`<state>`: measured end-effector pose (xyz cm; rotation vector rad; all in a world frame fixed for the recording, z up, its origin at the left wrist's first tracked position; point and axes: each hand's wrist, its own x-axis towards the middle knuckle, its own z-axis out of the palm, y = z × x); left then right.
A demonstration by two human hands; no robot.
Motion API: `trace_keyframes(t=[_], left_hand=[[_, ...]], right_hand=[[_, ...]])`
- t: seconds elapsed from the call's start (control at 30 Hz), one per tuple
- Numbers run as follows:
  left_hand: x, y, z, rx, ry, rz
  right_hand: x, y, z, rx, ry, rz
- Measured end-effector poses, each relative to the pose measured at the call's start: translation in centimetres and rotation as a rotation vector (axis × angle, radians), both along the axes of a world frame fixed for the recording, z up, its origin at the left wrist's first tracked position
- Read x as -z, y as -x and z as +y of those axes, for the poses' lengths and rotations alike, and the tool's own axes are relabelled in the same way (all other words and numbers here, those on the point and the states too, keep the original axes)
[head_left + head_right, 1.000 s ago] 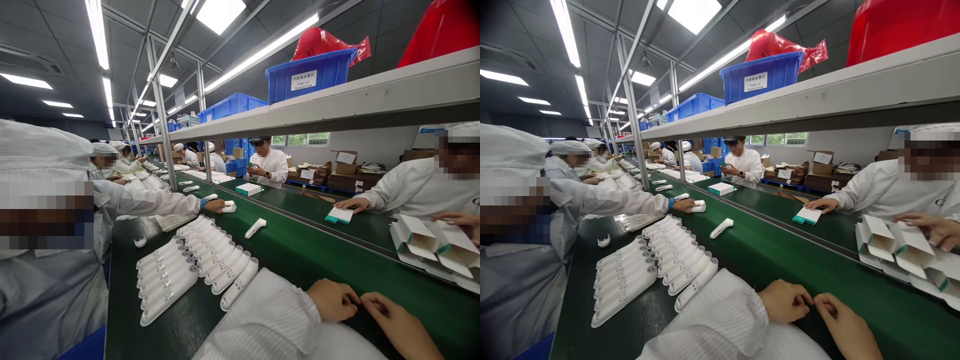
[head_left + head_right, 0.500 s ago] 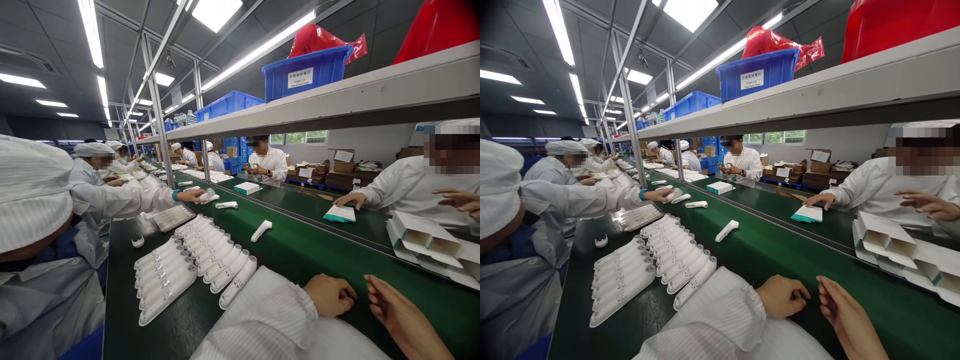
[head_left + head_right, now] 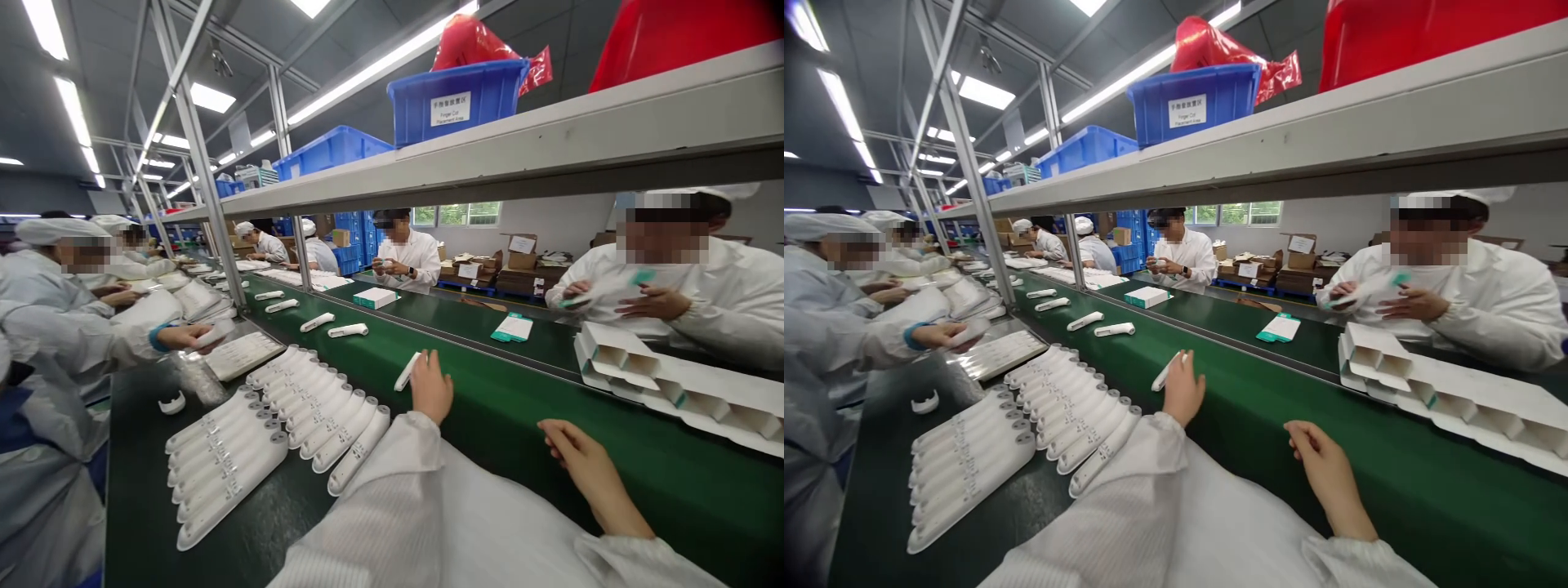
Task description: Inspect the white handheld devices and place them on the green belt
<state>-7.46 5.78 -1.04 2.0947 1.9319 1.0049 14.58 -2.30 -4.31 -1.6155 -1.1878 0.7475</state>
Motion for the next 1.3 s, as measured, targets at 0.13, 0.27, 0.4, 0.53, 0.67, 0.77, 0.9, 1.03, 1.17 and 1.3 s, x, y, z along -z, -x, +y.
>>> trace_keyframes(t=[0.13,0.27,0.4,0.53,0.67,0.77,0.9,1.03,1.17,1.3], left_hand=[[0.4,2.5,1.3,-0.249,0.158,-0.145],[0.7,2.5,1.5,-0.145,0.414,-0.309],[0.8,0.1,0.9,0.097,0.557,-0.473],[0.7,-3.1,-1.1,0.492,0.764,-0.976],[0.2,-5.4,-3.5,0.778,0.934,-1.274],[-0.2,-6.3,-4.8,0.874,0.961,-1.265],[-0.4,-6.7,-5.4,0.965,0.957,-1.284],[-0.6,-6.5,-5.6,1.057,0.947,-1.299],[-0.8,-6.3,-5.7,1.147,0.937,-1.275],[-0.8,-6.2,-5.7,1.184,0.927,-1.255]], right_hand=[[0.1,0.3,0.0,-0.063,-0.029,-0.087],[0.1,0.4,0.0,-0.050,-0.036,-0.081],[-0.2,0.4,0.1,-0.058,-0.062,-0.015],[-0.9,0.5,0.1,-0.044,-0.082,0.112],[-1.8,0.8,-0.1,-0.020,-0.115,0.300],[-2.2,1.0,-0.3,-0.053,-0.142,0.487],[-2.6,1.3,-0.6,-0.161,-0.182,0.631],[-3.1,1.3,-1.1,-0.241,-0.213,0.693],[-3.3,1.0,-1.5,-0.293,-0.205,0.771],[-3.1,0.8,-1.6,-0.333,-0.196,0.814]])
